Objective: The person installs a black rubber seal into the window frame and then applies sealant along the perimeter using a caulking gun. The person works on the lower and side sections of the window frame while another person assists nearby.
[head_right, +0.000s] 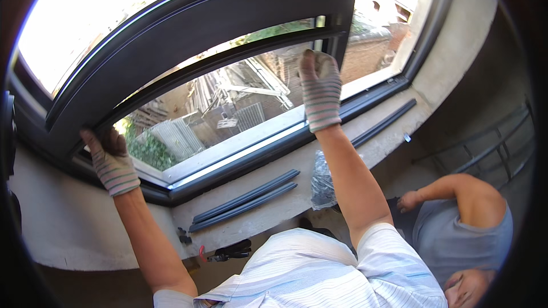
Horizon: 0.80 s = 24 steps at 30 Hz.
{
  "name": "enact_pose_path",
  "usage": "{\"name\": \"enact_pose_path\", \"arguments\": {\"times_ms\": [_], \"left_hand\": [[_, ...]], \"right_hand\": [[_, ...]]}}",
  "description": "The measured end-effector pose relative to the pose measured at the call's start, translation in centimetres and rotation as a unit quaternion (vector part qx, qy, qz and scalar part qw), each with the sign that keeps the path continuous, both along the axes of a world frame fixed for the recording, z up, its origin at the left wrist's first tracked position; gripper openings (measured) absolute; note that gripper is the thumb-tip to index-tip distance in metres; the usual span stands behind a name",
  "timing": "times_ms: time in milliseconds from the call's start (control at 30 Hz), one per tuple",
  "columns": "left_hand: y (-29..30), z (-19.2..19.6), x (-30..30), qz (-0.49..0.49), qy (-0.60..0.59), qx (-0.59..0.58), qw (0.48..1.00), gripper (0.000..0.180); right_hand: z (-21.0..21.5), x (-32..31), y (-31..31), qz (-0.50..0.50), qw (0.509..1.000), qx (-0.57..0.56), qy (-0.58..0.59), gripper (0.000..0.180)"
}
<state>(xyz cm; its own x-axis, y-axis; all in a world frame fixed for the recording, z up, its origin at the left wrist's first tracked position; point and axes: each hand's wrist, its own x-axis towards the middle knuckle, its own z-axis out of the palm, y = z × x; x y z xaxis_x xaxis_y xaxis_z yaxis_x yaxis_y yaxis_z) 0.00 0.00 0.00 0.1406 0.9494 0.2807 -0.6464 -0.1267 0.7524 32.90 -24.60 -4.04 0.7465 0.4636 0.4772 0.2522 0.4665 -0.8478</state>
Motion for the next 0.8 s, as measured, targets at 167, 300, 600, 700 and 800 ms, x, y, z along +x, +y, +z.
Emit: {"name": "enact_pose_path", "arguments": {"times_ms": [167, 300, 600, 700, 800], "left_hand": [[-0.2, -1.3, 0.4, -0.019, -0.06, 0.014, 0.998, 0.036], [0.6, -0.7, 0.0, -0.06, -0.045, 0.047, 0.996, 0.037], [1.3, -0.6, -1.1, -0.053, 0.006, 0.063, 0.997, 0.048], [1.4, -0.5, -1.0, -0.054, 0.035, 0.06, 0.996, 0.051], [1.9, -0.6, -2.1, -0.045, 0.051, 0.046, 0.997, 0.055]], "right_hand": [[1.5, 3.9, -0.2, -0.007, 0.986, 0.076, 0.151, 0.055], [2.3, 4.4, -0.9, 0.092, 0.953, 0.198, 0.209, 0.038], [4.0, 5.7, -1.2, 0.074, 0.966, 0.125, 0.216, 0.048], [4.3, 6.2, -1.5, 0.075, 0.97, 0.108, 0.205, 0.049], [5.2, 6.3, -2.2, 0.074, 0.974, 0.094, 0.193, 0.047]]}}
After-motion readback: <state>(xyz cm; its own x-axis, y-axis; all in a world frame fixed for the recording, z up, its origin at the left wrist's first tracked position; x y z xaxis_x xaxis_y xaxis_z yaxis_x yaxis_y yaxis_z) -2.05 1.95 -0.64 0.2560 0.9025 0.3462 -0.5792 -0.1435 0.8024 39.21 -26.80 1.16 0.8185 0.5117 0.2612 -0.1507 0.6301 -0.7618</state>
